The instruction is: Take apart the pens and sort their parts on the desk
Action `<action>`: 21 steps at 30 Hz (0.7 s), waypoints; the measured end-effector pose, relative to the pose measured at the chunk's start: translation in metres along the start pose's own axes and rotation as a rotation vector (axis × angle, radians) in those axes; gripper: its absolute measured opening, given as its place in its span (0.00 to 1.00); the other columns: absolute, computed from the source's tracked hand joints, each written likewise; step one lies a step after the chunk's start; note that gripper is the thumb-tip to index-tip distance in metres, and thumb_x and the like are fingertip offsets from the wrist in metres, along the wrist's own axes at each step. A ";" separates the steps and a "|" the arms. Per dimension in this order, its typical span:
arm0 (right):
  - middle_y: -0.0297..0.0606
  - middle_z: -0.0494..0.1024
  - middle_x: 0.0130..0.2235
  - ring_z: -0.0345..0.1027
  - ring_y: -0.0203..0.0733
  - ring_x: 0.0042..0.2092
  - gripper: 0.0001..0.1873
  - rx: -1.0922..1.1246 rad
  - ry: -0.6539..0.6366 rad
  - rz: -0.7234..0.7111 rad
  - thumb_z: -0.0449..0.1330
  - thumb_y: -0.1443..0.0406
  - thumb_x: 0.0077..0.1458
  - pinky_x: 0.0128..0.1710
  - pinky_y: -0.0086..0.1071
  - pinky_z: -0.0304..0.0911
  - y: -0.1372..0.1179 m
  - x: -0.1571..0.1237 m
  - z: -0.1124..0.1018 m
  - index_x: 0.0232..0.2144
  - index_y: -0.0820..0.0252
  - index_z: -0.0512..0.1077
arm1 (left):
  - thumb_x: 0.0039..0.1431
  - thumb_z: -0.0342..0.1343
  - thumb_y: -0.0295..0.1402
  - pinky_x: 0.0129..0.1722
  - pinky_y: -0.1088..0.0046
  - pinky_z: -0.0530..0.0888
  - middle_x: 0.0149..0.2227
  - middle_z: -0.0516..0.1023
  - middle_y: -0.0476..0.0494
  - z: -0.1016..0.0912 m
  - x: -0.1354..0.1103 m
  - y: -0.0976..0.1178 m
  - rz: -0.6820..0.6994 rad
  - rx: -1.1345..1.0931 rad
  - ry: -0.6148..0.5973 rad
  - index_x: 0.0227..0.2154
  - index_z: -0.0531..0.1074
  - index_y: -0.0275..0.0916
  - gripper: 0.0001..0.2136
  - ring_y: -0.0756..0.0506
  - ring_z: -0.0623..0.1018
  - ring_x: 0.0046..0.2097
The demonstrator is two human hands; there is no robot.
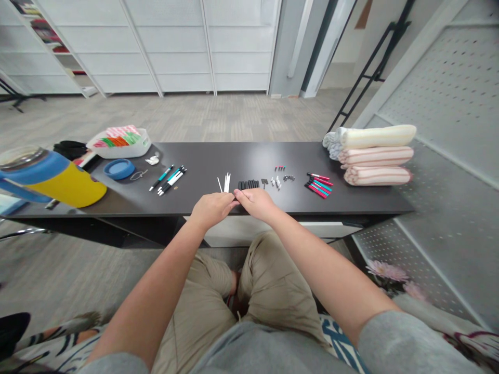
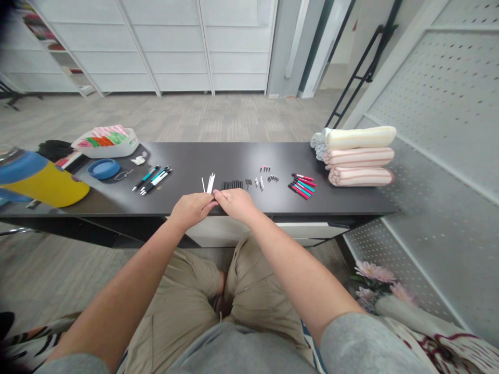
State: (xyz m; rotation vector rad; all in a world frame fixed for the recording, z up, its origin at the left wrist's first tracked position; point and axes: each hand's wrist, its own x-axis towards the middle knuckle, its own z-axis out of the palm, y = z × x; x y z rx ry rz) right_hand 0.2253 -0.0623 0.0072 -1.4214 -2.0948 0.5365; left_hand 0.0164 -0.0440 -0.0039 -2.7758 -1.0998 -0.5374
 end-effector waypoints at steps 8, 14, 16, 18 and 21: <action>0.34 0.67 0.24 0.58 0.37 0.28 0.32 0.021 0.027 -0.002 0.42 0.50 0.73 0.30 0.34 0.44 -0.001 -0.002 -0.002 0.21 0.57 0.64 | 0.77 0.43 0.46 0.34 0.68 0.66 0.34 0.80 0.42 0.001 0.000 0.000 0.000 -0.019 0.024 0.35 0.73 0.40 0.20 0.43 0.79 0.36; 0.34 0.64 0.22 0.56 0.37 0.27 0.32 0.041 0.044 -0.004 0.41 0.48 0.73 0.30 0.35 0.43 0.001 -0.003 -0.002 0.20 0.57 0.60 | 0.77 0.42 0.47 0.33 0.68 0.65 0.33 0.79 0.43 0.000 -0.001 0.000 -0.001 -0.020 0.022 0.33 0.72 0.41 0.21 0.44 0.78 0.35; 0.34 0.63 0.22 0.55 0.37 0.26 0.32 0.049 0.052 -0.001 0.42 0.48 0.72 0.30 0.35 0.43 0.001 -0.003 -0.003 0.19 0.57 0.59 | 0.77 0.42 0.46 0.33 0.68 0.64 0.32 0.79 0.43 -0.001 0.000 0.001 0.010 -0.019 0.029 0.33 0.71 0.40 0.21 0.44 0.77 0.35; 0.34 0.62 0.21 0.54 0.37 0.26 0.32 0.052 0.057 0.002 0.42 0.48 0.72 0.30 0.35 0.44 0.001 -0.004 -0.003 0.19 0.57 0.59 | 0.77 0.42 0.46 0.33 0.68 0.64 0.32 0.78 0.44 -0.002 0.000 0.001 0.015 -0.016 0.037 0.32 0.71 0.40 0.21 0.44 0.77 0.34; 0.33 0.61 0.21 0.54 0.36 0.26 0.32 0.052 0.063 0.001 0.42 0.48 0.72 0.29 0.35 0.43 0.002 -0.004 -0.003 0.19 0.57 0.57 | 0.77 0.43 0.46 0.32 0.68 0.64 0.32 0.78 0.44 -0.002 0.000 0.001 0.017 -0.015 0.044 0.32 0.71 0.40 0.21 0.45 0.77 0.34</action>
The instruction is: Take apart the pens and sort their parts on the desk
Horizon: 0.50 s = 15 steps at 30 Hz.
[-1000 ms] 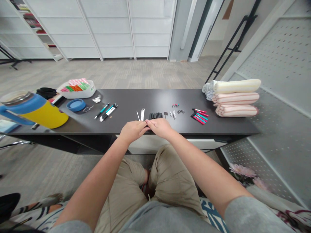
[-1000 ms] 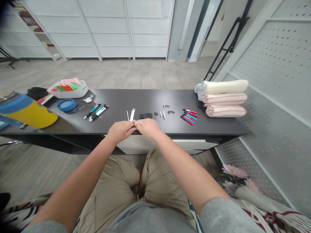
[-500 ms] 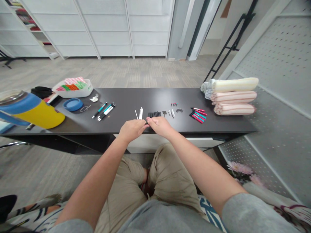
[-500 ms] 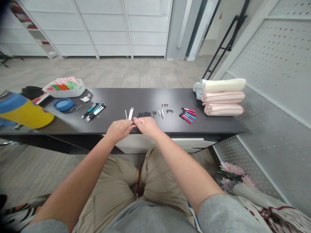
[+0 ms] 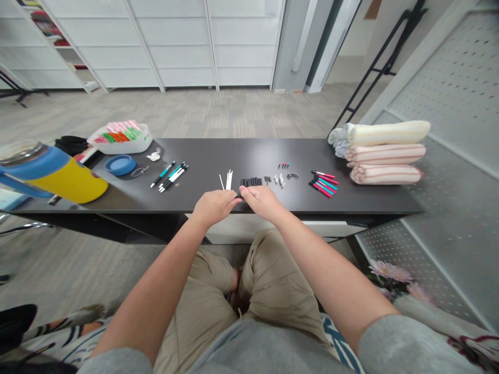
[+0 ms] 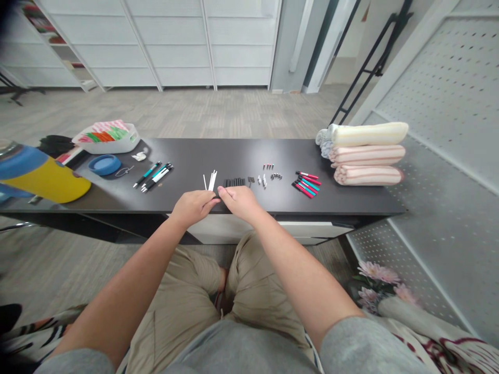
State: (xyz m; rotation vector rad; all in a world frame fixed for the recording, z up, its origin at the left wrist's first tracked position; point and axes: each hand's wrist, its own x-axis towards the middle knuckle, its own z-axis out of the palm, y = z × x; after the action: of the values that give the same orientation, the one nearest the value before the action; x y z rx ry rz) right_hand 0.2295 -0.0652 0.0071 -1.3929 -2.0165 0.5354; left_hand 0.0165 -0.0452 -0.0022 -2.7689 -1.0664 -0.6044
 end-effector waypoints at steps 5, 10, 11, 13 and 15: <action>0.31 0.59 0.21 0.52 0.35 0.25 0.31 0.036 0.024 -0.027 0.43 0.48 0.72 0.28 0.35 0.43 0.001 -0.002 0.000 0.19 0.57 0.54 | 0.77 0.42 0.47 0.31 0.69 0.64 0.30 0.78 0.44 -0.001 0.000 -0.001 0.018 0.009 0.021 0.31 0.71 0.40 0.22 0.44 0.77 0.33; 0.30 0.57 0.20 0.51 0.34 0.24 0.31 0.054 0.042 -0.041 0.43 0.48 0.72 0.28 0.34 0.43 0.002 -0.003 0.001 0.19 0.57 0.52 | 0.77 0.41 0.46 0.31 0.69 0.65 0.30 0.79 0.44 -0.002 -0.001 -0.001 0.031 0.009 0.038 0.32 0.72 0.40 0.22 0.44 0.78 0.33; 0.30 0.57 0.20 0.51 0.34 0.24 0.31 0.056 0.044 -0.044 0.43 0.48 0.72 0.28 0.34 0.43 0.002 -0.003 0.001 0.19 0.57 0.52 | 0.77 0.41 0.46 0.31 0.69 0.65 0.30 0.79 0.44 -0.002 -0.001 -0.001 0.035 0.008 0.042 0.32 0.72 0.40 0.22 0.44 0.78 0.33; 0.30 0.57 0.20 0.51 0.34 0.24 0.31 0.061 0.052 -0.047 0.43 0.48 0.72 0.28 0.35 0.43 0.002 -0.003 0.000 0.19 0.57 0.51 | 0.78 0.41 0.46 0.31 0.69 0.65 0.30 0.79 0.44 -0.002 -0.001 -0.001 0.044 0.009 0.053 0.33 0.72 0.40 0.22 0.44 0.78 0.33; 0.30 0.56 0.20 0.51 0.34 0.24 0.31 0.070 0.058 -0.044 0.44 0.48 0.72 0.29 0.35 0.43 0.002 -0.003 0.000 0.19 0.57 0.51 | 0.78 0.41 0.45 0.31 0.69 0.65 0.30 0.79 0.44 -0.002 -0.001 -0.001 0.049 0.011 0.061 0.33 0.72 0.39 0.22 0.44 0.78 0.33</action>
State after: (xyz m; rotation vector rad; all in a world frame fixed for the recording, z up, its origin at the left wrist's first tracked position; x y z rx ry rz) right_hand 0.2321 -0.0674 0.0049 -1.3044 -1.9590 0.5351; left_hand 0.0145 -0.0451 -0.0012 -2.7397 -0.9829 -0.6709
